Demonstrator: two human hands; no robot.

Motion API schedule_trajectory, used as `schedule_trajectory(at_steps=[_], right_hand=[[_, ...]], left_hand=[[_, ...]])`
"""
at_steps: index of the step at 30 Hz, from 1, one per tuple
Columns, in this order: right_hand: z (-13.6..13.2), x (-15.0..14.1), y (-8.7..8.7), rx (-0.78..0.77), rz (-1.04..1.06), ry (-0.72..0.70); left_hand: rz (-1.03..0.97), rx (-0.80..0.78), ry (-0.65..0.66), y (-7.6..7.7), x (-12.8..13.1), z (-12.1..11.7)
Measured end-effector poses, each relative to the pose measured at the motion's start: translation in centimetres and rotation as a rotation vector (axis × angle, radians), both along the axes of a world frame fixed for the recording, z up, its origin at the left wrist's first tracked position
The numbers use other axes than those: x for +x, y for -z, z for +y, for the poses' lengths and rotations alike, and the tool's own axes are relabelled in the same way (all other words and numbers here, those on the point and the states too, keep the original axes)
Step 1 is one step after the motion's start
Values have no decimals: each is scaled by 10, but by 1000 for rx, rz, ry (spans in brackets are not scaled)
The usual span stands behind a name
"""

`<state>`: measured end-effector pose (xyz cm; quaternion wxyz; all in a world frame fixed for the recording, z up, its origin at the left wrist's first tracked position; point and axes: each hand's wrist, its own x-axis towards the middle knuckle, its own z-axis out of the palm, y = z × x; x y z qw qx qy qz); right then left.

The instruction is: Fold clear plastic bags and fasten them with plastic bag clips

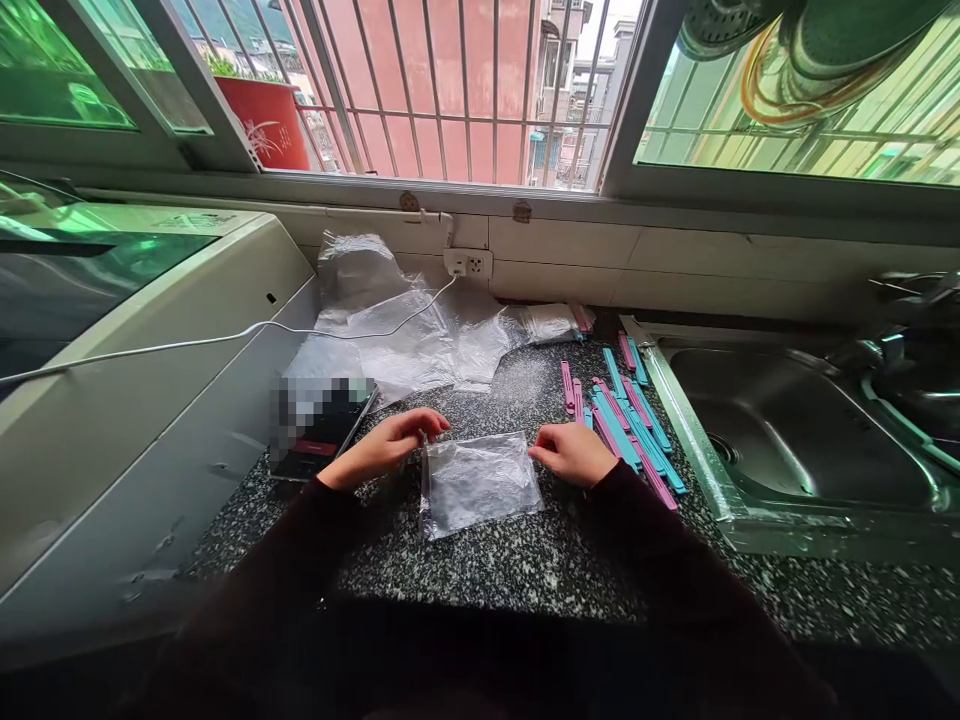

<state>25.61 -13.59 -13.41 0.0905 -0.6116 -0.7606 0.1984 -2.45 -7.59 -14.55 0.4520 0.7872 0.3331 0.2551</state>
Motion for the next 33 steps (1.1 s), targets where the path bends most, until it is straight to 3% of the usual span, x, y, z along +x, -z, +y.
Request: schedule_trajectory(at_steps=[3,5,9,11,16,21,25,28,33], right_hand=[[-3,-9,2,-102,-160,28],[-3,-14,5,-134,-206,40],[-1,-13,8,-162,-164,43],[1,-8,8,-162,-88,39],[17,3,6,-47,298,158],[29,-1,13,-227,518,89],[27,-3,17,-188,671,96],[24,-4,13,-138,694,100],[21,-16,2,-73,612,-15]], left_hand=[[46,43,-223,8,4,2],[155,106,-272,13,8,1],[393,244,-169,18,16,-4],[403,275,-130,17,18,-6],[172,215,-106,9,16,-6],[44,61,-101,8,15,-7],[-8,9,-154,13,13,-6],[7,61,-154,10,11,-4],[190,254,-36,-9,27,-2]])
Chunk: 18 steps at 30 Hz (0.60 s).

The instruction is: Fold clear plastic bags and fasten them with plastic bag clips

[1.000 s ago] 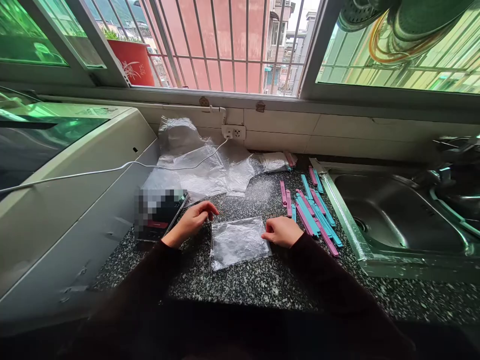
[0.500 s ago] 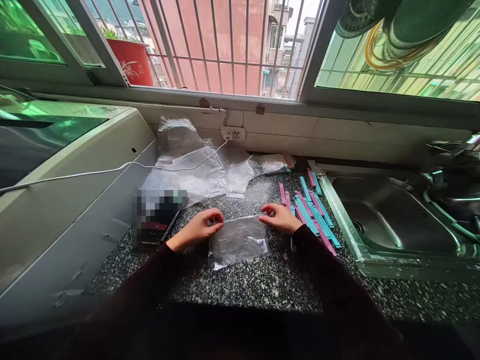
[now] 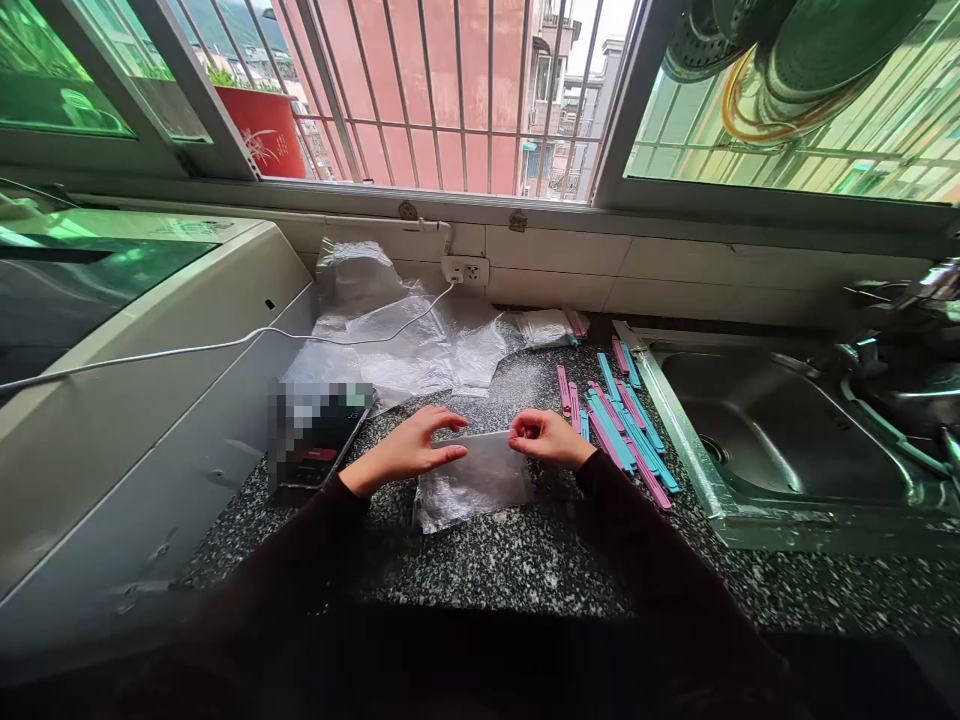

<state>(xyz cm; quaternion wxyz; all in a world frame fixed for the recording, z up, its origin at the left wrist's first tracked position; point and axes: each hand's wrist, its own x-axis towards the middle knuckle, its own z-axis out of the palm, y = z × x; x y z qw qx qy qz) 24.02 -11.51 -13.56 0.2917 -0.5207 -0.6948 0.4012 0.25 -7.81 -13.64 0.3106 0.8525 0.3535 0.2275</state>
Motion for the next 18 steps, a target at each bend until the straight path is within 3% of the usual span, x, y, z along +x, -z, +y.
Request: schedule_trajectory(at_steps=[3,6,12,18], right_hand=[[1,-5,1,4,13,0],[2,-3,6,-24,37,81],[-2,0,10,-81,70,113],[-4,-7,9,-19,113,191]], left_hand=[[105,-98,49,-7,17,0],[-8,-246,9,-4,25,0],[-312,-413,-112,3,9,2],[-314,-558,-1,4,5,2]])
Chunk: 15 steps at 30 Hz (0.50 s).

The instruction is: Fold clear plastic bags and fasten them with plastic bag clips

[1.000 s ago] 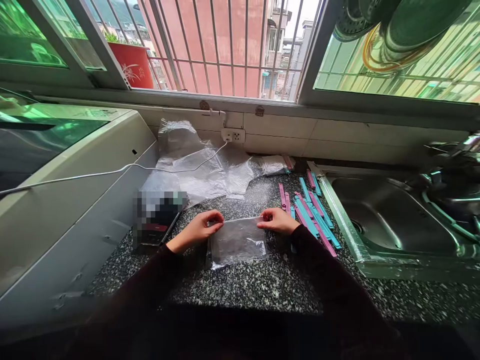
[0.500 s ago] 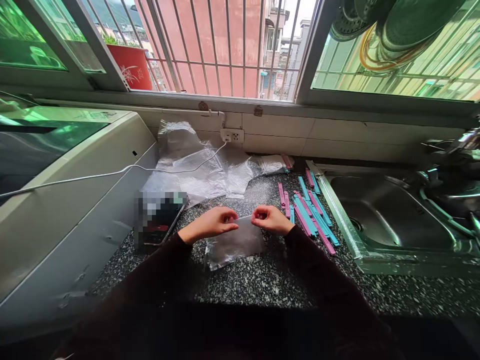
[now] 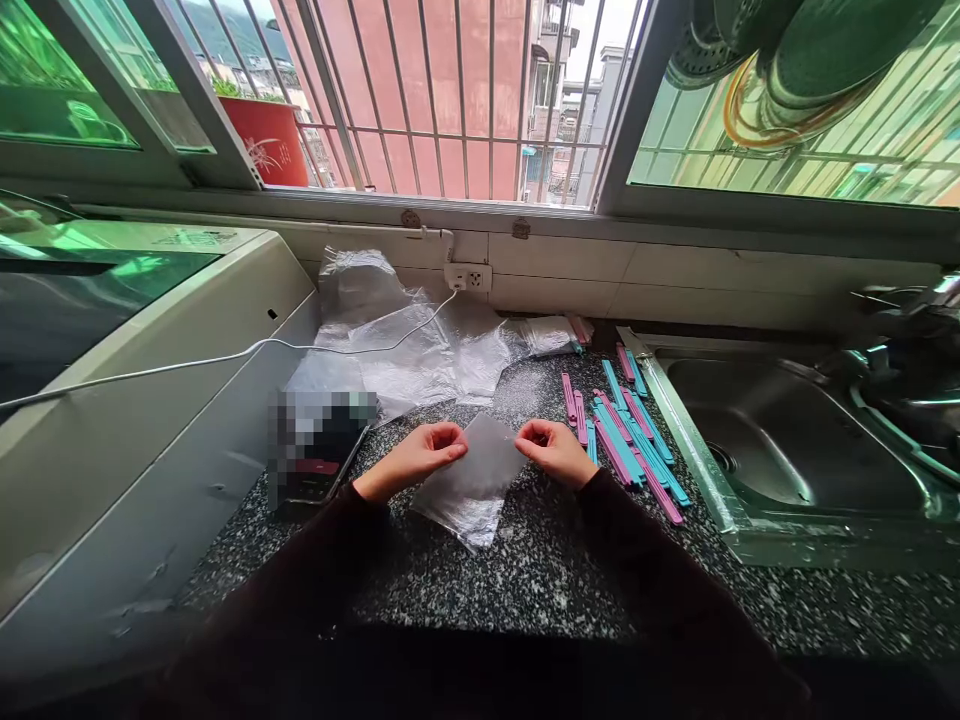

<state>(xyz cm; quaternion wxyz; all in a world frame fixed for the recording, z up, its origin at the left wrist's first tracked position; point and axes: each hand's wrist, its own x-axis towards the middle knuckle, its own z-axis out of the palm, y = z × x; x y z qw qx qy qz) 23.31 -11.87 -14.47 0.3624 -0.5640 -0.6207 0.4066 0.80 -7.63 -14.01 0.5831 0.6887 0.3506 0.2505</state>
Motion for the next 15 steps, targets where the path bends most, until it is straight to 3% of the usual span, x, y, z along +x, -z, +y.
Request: schedule_trajectory(at_steps=[5,11,15], right_hand=[[1,7,-1,20,131,64],[-1,2,7,-125,202,-141],[-5,-6,8,-109,158,-80]], left_hand=[[-50,-50,-30,-3,3,-4],[-248,-87,-145,-5,4,-5],[-239,-99,-187,-4,3,-3]])
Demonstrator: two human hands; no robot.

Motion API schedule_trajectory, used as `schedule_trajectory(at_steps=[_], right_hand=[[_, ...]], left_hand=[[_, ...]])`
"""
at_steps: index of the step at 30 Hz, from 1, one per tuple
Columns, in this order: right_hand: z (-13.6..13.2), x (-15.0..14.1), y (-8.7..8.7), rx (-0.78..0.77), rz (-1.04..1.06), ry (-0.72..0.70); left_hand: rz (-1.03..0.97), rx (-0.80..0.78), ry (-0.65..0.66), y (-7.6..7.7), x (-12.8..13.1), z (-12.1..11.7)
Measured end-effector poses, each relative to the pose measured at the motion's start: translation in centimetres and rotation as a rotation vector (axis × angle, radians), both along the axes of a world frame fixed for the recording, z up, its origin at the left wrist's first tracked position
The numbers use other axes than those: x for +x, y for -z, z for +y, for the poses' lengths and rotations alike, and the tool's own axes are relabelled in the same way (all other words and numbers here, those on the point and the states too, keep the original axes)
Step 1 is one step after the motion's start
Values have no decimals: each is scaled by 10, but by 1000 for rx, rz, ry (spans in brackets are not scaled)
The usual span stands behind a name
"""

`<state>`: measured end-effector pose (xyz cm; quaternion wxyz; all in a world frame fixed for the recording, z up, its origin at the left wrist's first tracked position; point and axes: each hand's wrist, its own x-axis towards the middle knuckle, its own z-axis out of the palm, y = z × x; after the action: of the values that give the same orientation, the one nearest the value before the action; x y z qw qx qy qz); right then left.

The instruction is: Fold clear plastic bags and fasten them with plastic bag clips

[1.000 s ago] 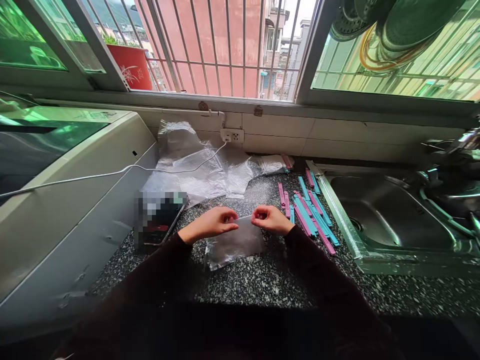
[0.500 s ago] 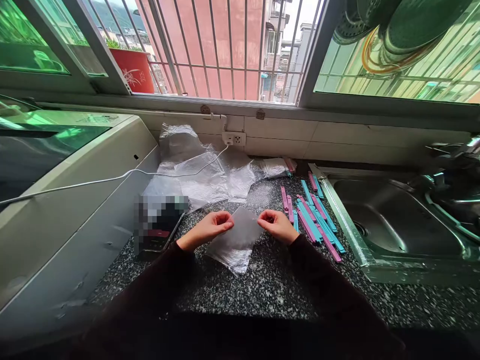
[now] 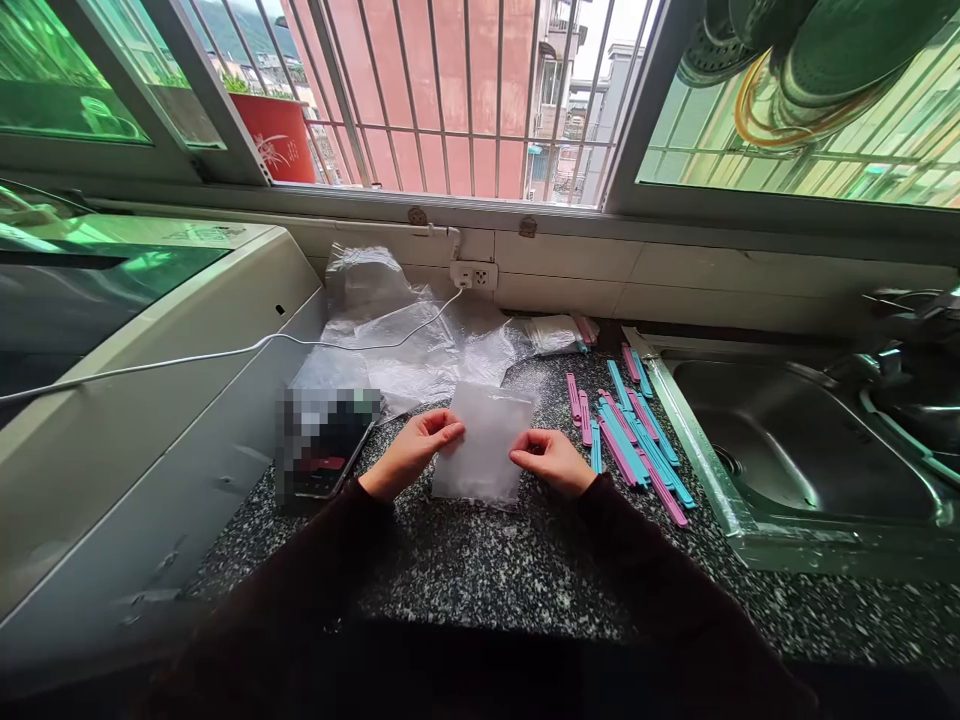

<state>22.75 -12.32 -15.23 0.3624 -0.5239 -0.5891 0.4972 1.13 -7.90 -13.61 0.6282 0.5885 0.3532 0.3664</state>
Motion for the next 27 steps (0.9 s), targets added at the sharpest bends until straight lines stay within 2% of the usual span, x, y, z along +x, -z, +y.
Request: schedule_trajectory(at_steps=[3,6,9,12,16,20,24,27], right_hand=[[-1,-1,-3,70,-3,72],[-1,1,-7,68,-27,88],[-1,4,-9,69,-45,117],[-2,5,-10,90,-51,163],[-2,6,-9,106,-88,203],[-3,4,-11,141,-171,214],[-8,6,-16,173,-240,223],[-11,11,-22,313,-337,330]], left_hand=[[35,-19,5,1,-1,3],[91,-35,10,4,-3,5],[93,-45,-38,6,-4,6],[50,12,-83,7,-4,3],[196,182,-100,11,-1,1],[357,473,-188,14,-2,1],[429,747,-233,8,-4,-2],[433,849,-268,1,-6,-7]])
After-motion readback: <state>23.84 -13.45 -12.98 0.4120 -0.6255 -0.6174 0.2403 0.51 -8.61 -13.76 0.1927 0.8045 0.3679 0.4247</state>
